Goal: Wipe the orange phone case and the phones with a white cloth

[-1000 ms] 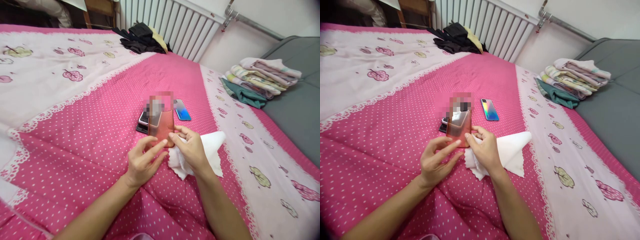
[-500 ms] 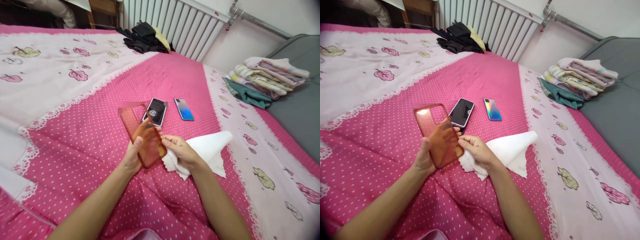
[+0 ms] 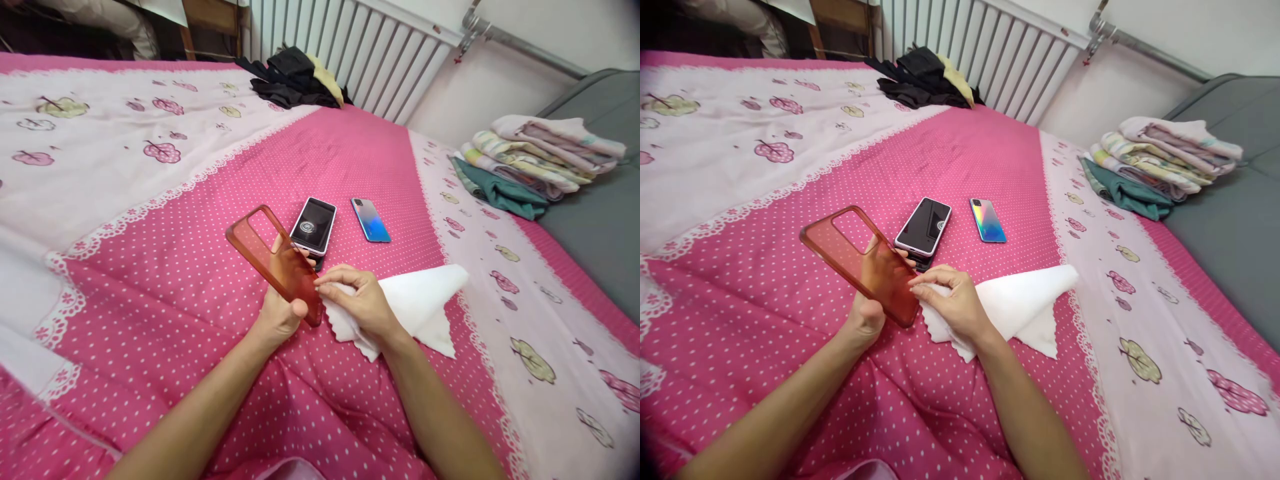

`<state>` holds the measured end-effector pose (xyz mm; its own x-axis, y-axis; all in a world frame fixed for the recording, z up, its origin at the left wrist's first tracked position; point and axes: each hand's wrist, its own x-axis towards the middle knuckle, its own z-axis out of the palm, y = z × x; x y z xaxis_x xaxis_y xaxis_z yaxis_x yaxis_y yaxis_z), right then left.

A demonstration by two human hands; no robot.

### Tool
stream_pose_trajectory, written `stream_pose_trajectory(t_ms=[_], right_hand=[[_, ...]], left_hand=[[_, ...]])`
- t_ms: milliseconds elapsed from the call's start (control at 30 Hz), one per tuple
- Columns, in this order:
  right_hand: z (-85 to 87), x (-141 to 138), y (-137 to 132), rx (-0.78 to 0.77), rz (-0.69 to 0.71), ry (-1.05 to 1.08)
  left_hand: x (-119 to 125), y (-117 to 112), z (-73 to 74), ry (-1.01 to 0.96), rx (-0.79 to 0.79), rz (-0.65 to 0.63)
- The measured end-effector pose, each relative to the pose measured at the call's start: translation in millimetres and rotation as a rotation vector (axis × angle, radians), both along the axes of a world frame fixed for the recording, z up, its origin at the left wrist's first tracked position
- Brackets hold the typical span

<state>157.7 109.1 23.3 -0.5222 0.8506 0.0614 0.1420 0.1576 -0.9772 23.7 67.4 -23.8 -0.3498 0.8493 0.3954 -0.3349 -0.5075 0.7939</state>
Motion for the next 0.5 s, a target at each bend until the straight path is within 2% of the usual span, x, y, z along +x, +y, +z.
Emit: stream_pose_trajectory(t_ms=[100,267,500], right_hand=[[-0.5,-2,-1,0.163,0.030,-0.086],[-6.3,-4,-2,0.173,-0.059,-0.123],[-4.3,-4,-3,0.264,-0.185,-0.306]], left_hand=[[2,-4,5.8,0.084,0.032,-0.064],[6,-7,12.7,0.062,0.017,-0.132],[5,-5,6.5,0.177,-0.005,-0.067]])
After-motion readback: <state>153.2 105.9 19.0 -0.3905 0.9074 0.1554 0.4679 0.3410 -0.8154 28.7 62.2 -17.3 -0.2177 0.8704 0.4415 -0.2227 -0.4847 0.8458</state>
